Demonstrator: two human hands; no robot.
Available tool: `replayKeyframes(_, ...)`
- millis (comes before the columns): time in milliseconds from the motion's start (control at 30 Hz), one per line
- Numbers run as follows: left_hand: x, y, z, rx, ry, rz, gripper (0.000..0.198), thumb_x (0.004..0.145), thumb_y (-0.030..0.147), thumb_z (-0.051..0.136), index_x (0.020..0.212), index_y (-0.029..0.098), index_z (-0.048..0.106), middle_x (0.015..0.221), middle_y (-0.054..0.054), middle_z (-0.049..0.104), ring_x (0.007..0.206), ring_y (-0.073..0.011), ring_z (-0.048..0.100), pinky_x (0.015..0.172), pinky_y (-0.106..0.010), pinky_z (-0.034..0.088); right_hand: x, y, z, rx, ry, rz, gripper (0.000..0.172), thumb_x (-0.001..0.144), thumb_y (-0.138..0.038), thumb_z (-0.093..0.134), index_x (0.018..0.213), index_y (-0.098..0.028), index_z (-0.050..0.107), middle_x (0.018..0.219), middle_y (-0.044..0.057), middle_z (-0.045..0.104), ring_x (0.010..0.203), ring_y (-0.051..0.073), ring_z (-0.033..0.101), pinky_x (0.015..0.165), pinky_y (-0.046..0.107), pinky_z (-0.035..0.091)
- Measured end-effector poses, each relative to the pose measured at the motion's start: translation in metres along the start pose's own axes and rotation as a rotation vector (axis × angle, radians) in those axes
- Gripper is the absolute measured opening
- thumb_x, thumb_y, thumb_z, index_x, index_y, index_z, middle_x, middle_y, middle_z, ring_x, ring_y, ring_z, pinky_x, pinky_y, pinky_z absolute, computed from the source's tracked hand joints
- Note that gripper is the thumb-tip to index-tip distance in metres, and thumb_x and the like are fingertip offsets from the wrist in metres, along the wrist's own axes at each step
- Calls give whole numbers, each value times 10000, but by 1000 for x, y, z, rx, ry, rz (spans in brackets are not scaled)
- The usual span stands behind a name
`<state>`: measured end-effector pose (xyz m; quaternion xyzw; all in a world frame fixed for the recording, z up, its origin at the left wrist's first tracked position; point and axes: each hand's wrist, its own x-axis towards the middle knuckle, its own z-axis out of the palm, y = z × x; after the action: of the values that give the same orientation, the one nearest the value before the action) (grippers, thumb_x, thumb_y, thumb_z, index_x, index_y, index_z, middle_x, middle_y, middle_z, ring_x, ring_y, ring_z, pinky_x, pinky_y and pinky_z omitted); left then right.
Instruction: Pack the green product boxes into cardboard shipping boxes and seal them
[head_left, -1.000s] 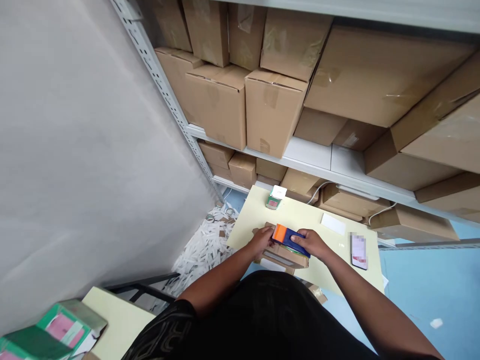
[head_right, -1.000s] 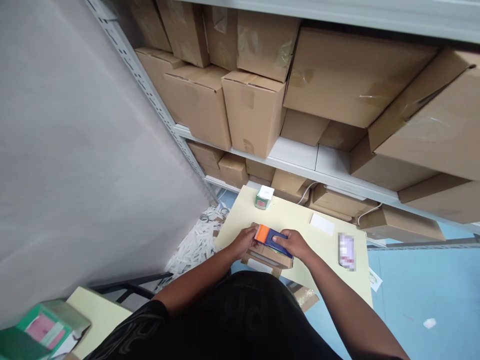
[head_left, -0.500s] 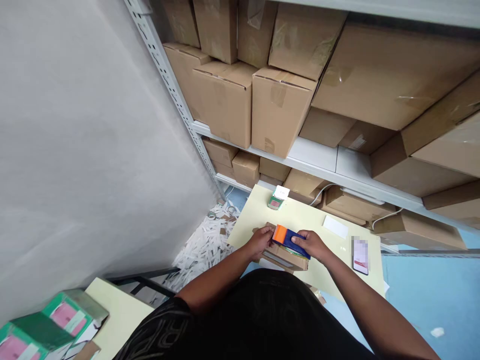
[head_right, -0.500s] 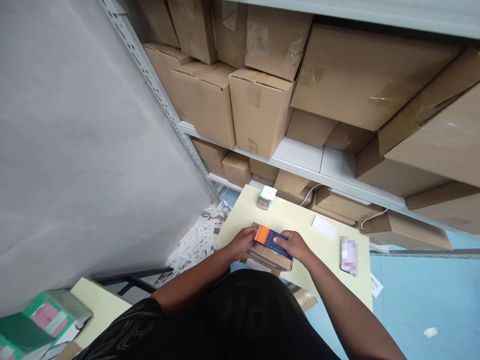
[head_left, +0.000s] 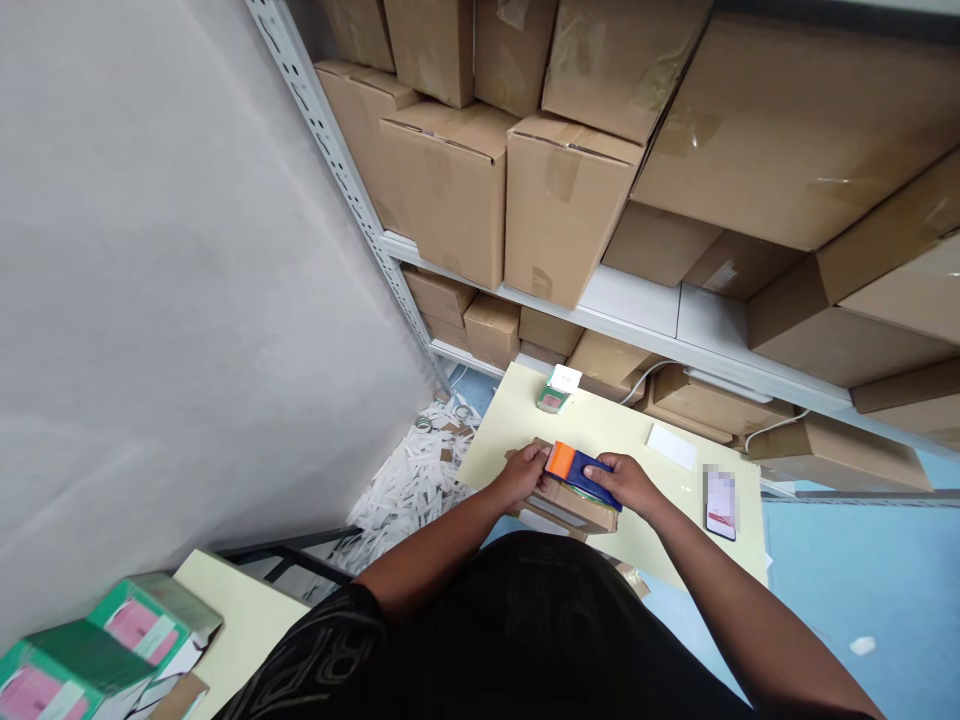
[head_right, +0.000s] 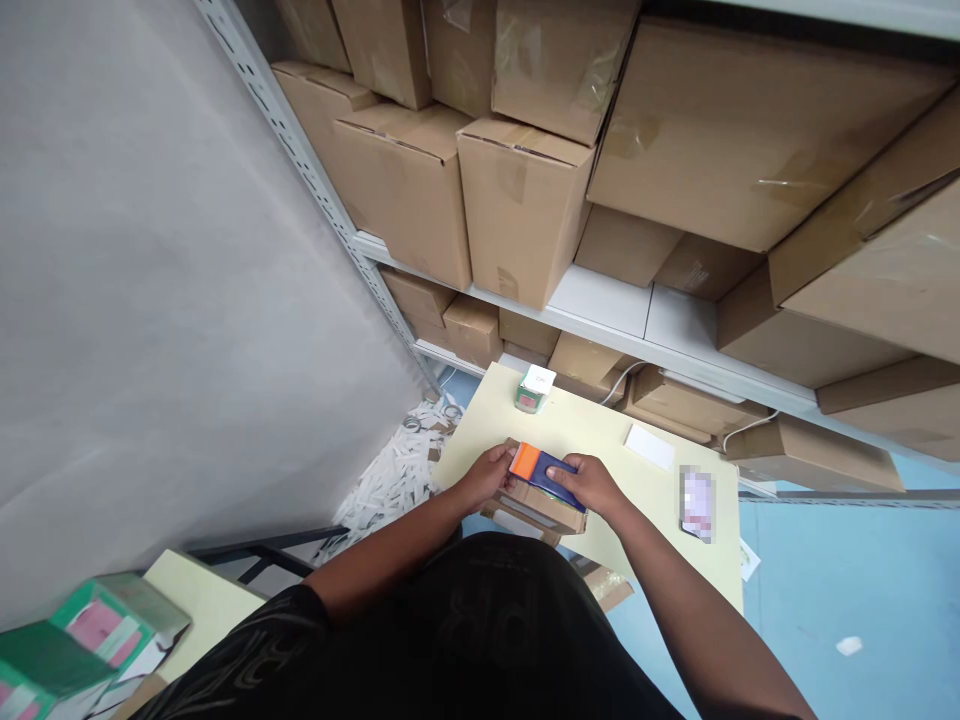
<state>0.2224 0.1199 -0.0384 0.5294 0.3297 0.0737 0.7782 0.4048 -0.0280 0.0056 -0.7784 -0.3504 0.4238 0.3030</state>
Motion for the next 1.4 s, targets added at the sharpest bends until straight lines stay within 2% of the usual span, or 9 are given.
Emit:
replayKeyframes(200, 0, -1, -9, 138, 144, 26, 353, 913, 548, 581, 803, 216, 532, 576, 58, 515, 493, -117, 500, 484, -227, 413, 1, -11, 0, -100, -16, 28, 539, 784, -722, 650, 655, -206, 568, 583, -39, 545, 592, 139, 518, 548, 245, 338)
replayKeyframes(400, -5, -4, -66, 296, 325, 49, 260, 914, 439, 572, 795, 211, 539, 652, 33, 584, 530, -118, 554, 498, -223, 434, -15, -4, -26, -278, -29, 120, 525, 794, -725, 652, 725, -206, 684, 659, 11, 685, 641, 181, 624, 576, 264, 380)
replayKeyframes(500, -4, -20, -81, 374, 301, -23, 257, 914, 421, 579, 777, 208, 535, 673, 16, 612, 551, -124, 580, 503, -223, 440, -24, 6, -32, -365, -12, 151, 530, 809, -733, 629, 722, -215, 698, 660, 23, 697, 638, 188, 630, 577, 273, 375)
replayKeyframes(567, -3, -33, -80, 363, 231, -76, 264, 907, 426, 589, 770, 208, 531, 667, 11, 620, 553, -130, 591, 501, -226, 446, -27, 9, -32, -386, -3, 153, 534, 821, -735, 613, 713, -219, 695, 658, 23, 696, 637, 189, 630, 577, 274, 371)
replayKeyframes(667, -2, -46, -72, 332, 212, -98, 287, 912, 453, 569, 767, 211, 516, 653, 16, 608, 530, -125, 571, 493, -228, 447, -32, 10, -34, -385, 25, 156, 533, 830, -733, 601, 697, -222, 674, 644, 16, 688, 631, 185, 625, 571, 272, 364)
replayKeyframes(900, -15, -48, -65, 331, 192, -46, 308, 912, 512, 540, 815, 221, 521, 681, 30, 602, 550, -125, 551, 525, -235, 445, -62, 16, -41, -414, -11, 156, 515, 841, -718, 608, 679, -230, 631, 626, -2, 671, 628, 177, 623, 570, 268, 353)
replayKeyframes(1100, 1, -68, -50, 610, 165, 32, 274, 973, 442, 451, 821, 222, 512, 724, 8, 625, 663, -164, 608, 648, -267, 467, -76, 34, -31, -436, 22, 240, 512, 874, -721, 558, 732, -241, 670, 657, 22, 697, 648, 206, 646, 589, 282, 376)
replayKeyframes(1233, 17, -88, -34, 724, 121, 64, 214, 946, 403, 531, 828, 224, 538, 784, -36, 654, 809, -224, 649, 779, -324, 482, -73, 37, -22, -473, 32, 250, 503, 873, -716, 576, 747, -241, 686, 690, 43, 715, 685, 222, 660, 607, 284, 381)
replayKeyframes(1400, 25, -97, -22, 966, -53, 72, 278, 960, 424, 526, 1118, 205, 593, 938, -100, 700, 958, -297, 691, 853, -396, 510, -71, 33, -16, -515, 47, 250, 483, 888, -697, 580, 811, -241, 718, 758, 67, 736, 746, 243, 678, 624, 292, 381)
